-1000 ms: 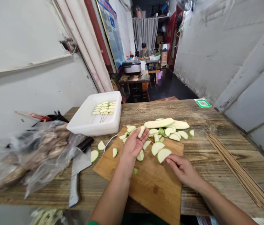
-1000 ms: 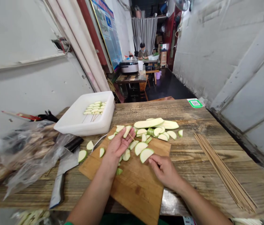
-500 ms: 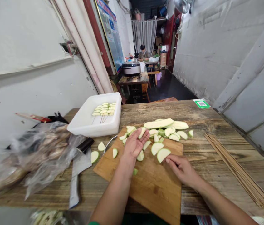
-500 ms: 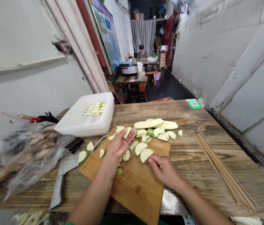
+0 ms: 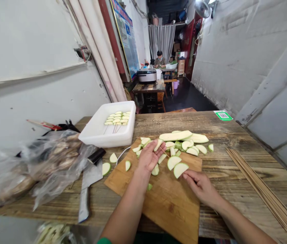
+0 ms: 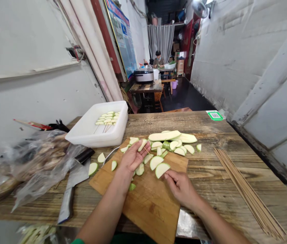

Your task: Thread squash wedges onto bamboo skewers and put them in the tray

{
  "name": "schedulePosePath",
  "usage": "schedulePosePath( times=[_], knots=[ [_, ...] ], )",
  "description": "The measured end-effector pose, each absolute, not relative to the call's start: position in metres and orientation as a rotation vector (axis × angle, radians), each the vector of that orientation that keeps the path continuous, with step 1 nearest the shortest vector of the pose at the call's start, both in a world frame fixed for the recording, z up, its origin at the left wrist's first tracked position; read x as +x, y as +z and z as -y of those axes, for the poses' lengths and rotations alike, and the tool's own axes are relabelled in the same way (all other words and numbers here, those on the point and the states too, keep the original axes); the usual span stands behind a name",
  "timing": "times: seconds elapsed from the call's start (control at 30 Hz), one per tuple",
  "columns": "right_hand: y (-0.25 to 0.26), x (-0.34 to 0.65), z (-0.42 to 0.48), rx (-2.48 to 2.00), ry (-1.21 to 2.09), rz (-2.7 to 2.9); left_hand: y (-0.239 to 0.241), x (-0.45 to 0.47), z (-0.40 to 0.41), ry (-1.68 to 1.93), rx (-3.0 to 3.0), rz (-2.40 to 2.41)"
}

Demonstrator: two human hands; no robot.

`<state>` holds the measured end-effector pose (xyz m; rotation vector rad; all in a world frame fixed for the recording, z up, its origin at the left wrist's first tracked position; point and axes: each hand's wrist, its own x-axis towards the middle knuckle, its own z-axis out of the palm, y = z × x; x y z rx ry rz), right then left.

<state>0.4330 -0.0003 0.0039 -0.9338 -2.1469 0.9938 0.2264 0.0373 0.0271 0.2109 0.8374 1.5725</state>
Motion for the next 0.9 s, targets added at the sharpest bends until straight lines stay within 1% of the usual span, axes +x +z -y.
schedulePosePath(
  times=[0.3,0.57,0.9],
  knots=[
    [0.003,0.433,0.001,-0.954,0.984,2.143,0.028,0.229,-0.037,1.626,0.359,-0.935],
    [0.001,0.429,0.004,-0.966,0.913,2.14,0.026,0.229,-0.036,1.597,0.331,-0.91],
    [-0.008,0.424,0.007,-0.996,0.933,2.087,0.026,0.23,-0.035,1.561,0.314,-0.86]
  ],
)
